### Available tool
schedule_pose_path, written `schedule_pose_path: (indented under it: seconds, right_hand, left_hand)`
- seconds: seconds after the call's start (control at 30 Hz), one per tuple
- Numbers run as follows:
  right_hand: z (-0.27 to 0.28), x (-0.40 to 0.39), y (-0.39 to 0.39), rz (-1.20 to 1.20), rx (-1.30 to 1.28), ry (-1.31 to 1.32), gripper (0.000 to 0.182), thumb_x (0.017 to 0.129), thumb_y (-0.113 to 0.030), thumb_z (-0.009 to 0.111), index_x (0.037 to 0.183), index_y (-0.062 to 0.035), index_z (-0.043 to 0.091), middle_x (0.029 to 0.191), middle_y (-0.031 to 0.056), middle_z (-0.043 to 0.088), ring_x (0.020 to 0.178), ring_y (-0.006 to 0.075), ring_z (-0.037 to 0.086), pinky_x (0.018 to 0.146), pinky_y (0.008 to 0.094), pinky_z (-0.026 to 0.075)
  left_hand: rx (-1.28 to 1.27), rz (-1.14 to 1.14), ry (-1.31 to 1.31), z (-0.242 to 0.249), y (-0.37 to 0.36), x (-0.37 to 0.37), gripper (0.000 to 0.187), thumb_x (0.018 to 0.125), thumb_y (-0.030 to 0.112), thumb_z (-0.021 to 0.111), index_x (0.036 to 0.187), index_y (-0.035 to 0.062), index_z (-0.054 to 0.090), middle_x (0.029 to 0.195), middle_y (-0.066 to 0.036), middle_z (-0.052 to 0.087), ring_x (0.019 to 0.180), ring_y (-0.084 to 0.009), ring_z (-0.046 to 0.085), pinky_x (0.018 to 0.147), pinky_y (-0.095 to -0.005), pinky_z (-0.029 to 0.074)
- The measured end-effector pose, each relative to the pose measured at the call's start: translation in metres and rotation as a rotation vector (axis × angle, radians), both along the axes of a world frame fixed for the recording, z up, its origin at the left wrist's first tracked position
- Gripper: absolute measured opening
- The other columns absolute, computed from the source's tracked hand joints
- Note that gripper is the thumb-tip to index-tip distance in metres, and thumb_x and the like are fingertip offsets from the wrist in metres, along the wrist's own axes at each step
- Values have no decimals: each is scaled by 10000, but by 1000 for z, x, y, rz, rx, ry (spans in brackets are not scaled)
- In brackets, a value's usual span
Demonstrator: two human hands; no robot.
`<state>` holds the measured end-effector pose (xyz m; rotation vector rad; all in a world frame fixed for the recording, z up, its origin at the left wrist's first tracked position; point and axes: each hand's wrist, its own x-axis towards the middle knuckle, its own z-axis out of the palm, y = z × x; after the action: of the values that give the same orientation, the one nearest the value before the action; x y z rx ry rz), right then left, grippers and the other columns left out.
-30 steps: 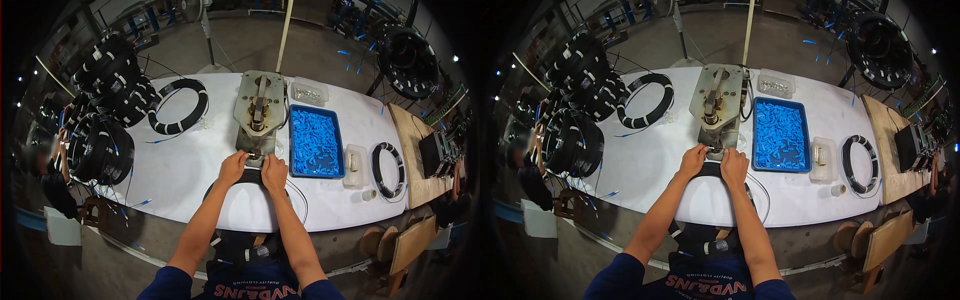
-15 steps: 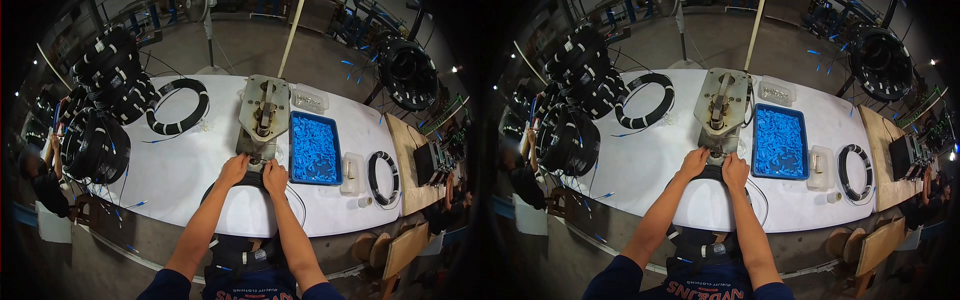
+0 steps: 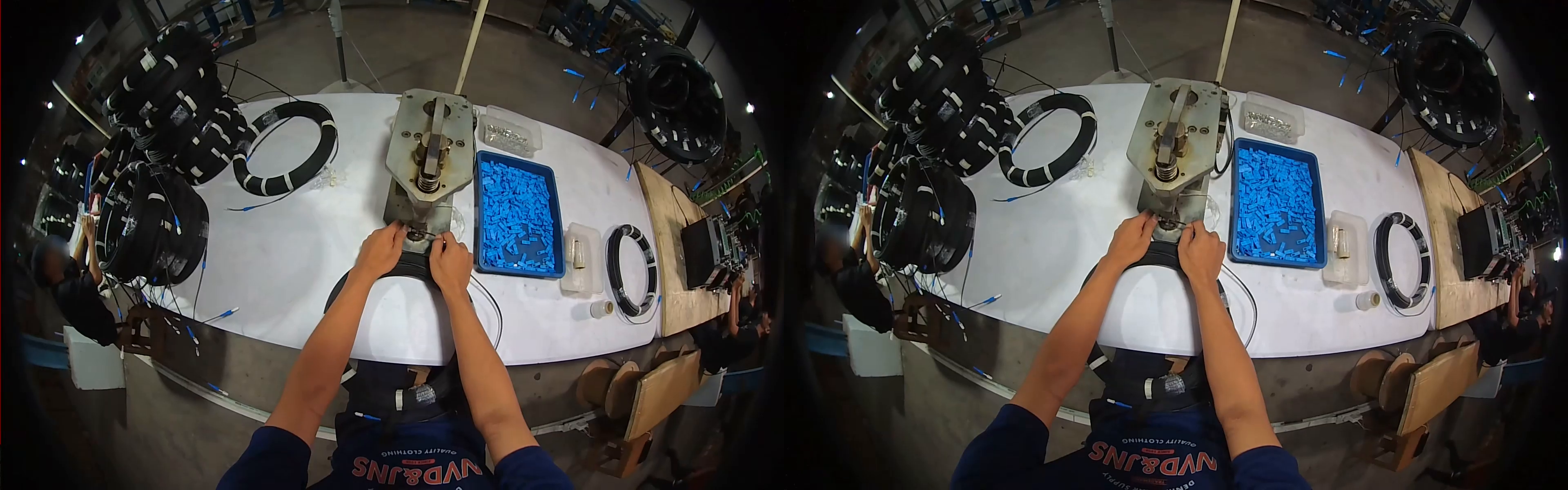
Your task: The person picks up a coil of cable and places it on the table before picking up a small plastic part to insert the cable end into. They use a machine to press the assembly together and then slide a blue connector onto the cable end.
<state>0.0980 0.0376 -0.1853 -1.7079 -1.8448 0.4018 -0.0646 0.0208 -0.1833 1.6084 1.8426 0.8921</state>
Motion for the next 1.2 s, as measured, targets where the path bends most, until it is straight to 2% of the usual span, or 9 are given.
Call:
schedule_pose_path:
  seconds: [0.53,0.6,0.93,1.0,1.1,1.2]
  right_hand:
    - [2,0,0,-18,-63,-8,272,924,-268,509,915,-55,677,748,232,663,767,398,640,739,496,466]
    - [3,-1,0,-12,-71,0,276,925,-271,508,918,-55,680,753,230,666,770,398,642,739,497,467]
    - [2,0,0,-19,-59,6,280,922,-274,517,921,-50,685,755,238,668,752,399,646,727,500,480]
    - [3,0,1,-16,-62,34,279,918,-292,531,935,-61,687,768,274,653,762,446,634,719,521,493]
    - [7,0,-1,-17,-57,2,277,915,-268,521,925,-48,689,752,245,667,753,406,646,733,501,488]
    - [7,-1,0,-23,-66,-4,279,916,-269,518,922,-49,691,750,247,668,759,407,647,732,500,489]
  left_hand:
    - [23,-10,64,-1,0,1,335,1010,320,446,1043,36,620,863,-243,669,846,-456,630,731,-517,496]
    - [23,6,42,0,0,1,329,1004,306,475,1019,10,615,855,-254,657,840,-454,626,714,-498,487]
    - [9,-3,33,2,0,2,342,1004,312,471,1008,-1,609,839,-258,652,835,-455,622,713,-494,482]
    - [10,-3,30,2,0,1,347,1005,311,470,1022,-5,612,848,-260,654,838,-456,623,712,-496,482]
    - [16,-13,46,0,1,0,350,1004,308,469,1044,-8,615,858,-262,658,841,-457,626,715,-499,482]
    - [5,-9,33,-1,1,0,354,1005,309,465,1056,-7,619,867,-264,659,849,-457,627,724,-500,486]
